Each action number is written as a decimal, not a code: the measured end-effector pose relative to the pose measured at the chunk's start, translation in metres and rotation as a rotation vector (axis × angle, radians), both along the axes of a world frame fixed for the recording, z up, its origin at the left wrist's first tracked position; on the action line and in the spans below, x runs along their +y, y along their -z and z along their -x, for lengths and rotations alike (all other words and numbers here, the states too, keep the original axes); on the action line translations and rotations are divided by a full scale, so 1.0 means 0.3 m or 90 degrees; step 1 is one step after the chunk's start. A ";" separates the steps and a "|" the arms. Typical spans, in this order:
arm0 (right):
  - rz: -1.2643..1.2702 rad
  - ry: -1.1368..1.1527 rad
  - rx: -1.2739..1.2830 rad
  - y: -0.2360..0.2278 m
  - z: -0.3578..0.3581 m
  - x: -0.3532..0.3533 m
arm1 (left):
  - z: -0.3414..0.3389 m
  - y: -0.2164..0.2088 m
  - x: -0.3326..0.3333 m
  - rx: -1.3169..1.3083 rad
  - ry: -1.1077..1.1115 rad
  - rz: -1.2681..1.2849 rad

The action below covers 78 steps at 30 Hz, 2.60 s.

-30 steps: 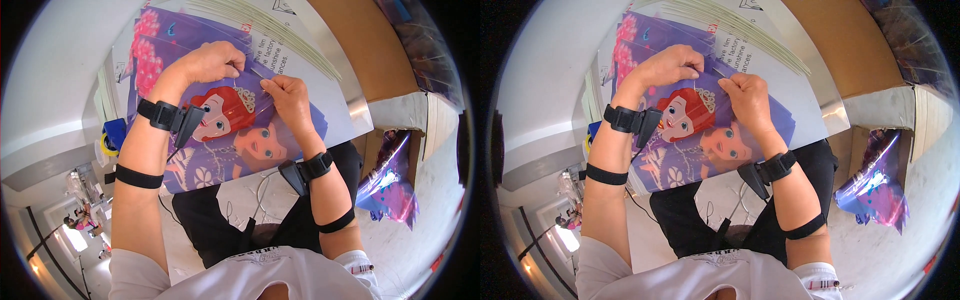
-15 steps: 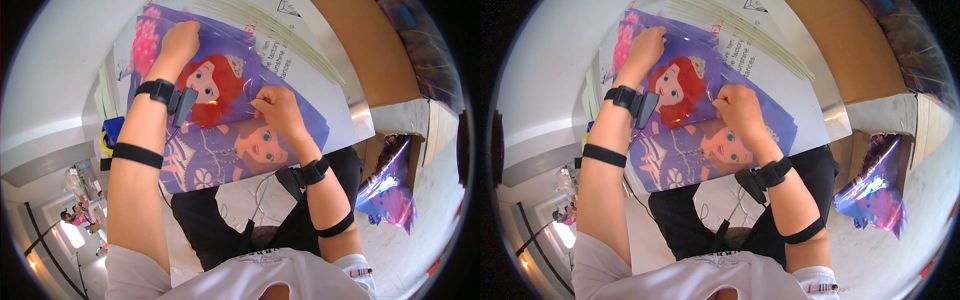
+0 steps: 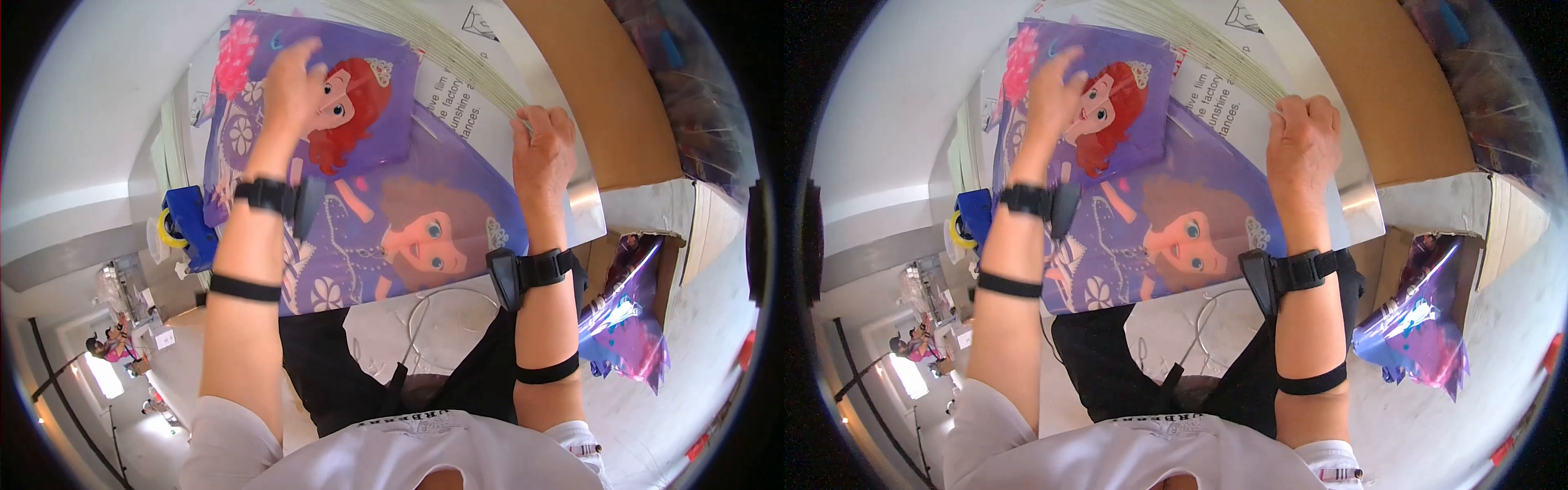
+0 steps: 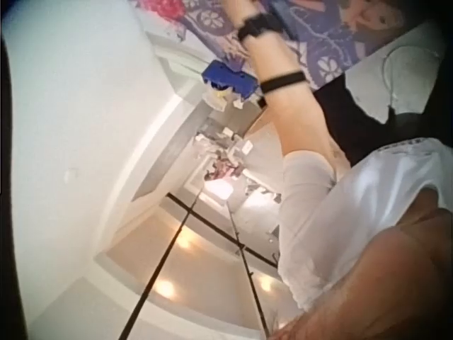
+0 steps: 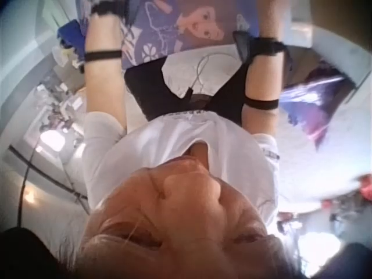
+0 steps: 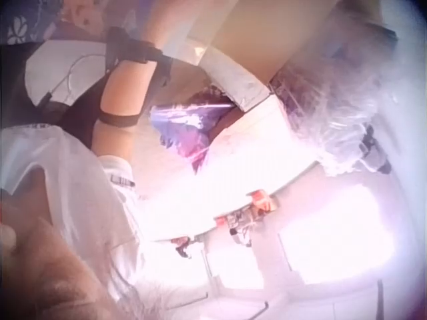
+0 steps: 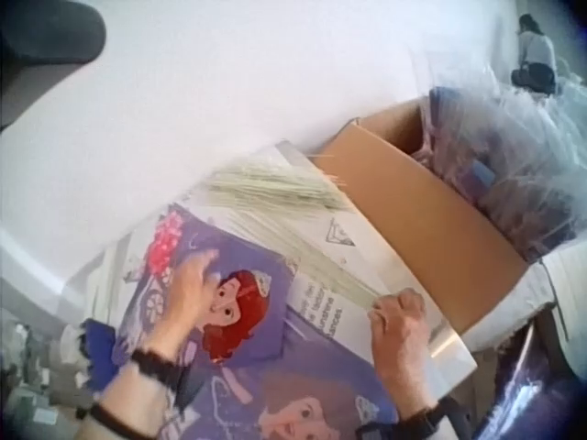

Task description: Secure plastic hanging rods and strings to posters using tape.

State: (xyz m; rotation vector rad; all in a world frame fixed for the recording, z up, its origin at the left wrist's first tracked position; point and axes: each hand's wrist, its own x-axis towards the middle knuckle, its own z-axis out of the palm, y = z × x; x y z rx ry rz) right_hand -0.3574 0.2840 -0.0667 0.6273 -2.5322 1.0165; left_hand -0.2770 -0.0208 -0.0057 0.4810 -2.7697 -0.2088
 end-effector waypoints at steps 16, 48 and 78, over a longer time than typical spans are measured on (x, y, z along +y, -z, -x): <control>-0.095 0.017 0.021 0.038 -0.009 -0.015 | -0.232 0.100 0.259 -0.028 -0.006 -0.025; -0.130 -0.534 -0.107 -0.083 -0.209 0.200 | -0.716 0.171 0.512 0.108 -0.029 -0.200; -0.103 -0.370 0.023 0.040 -0.399 0.119 | -0.605 0.183 0.591 0.106 -0.018 -0.190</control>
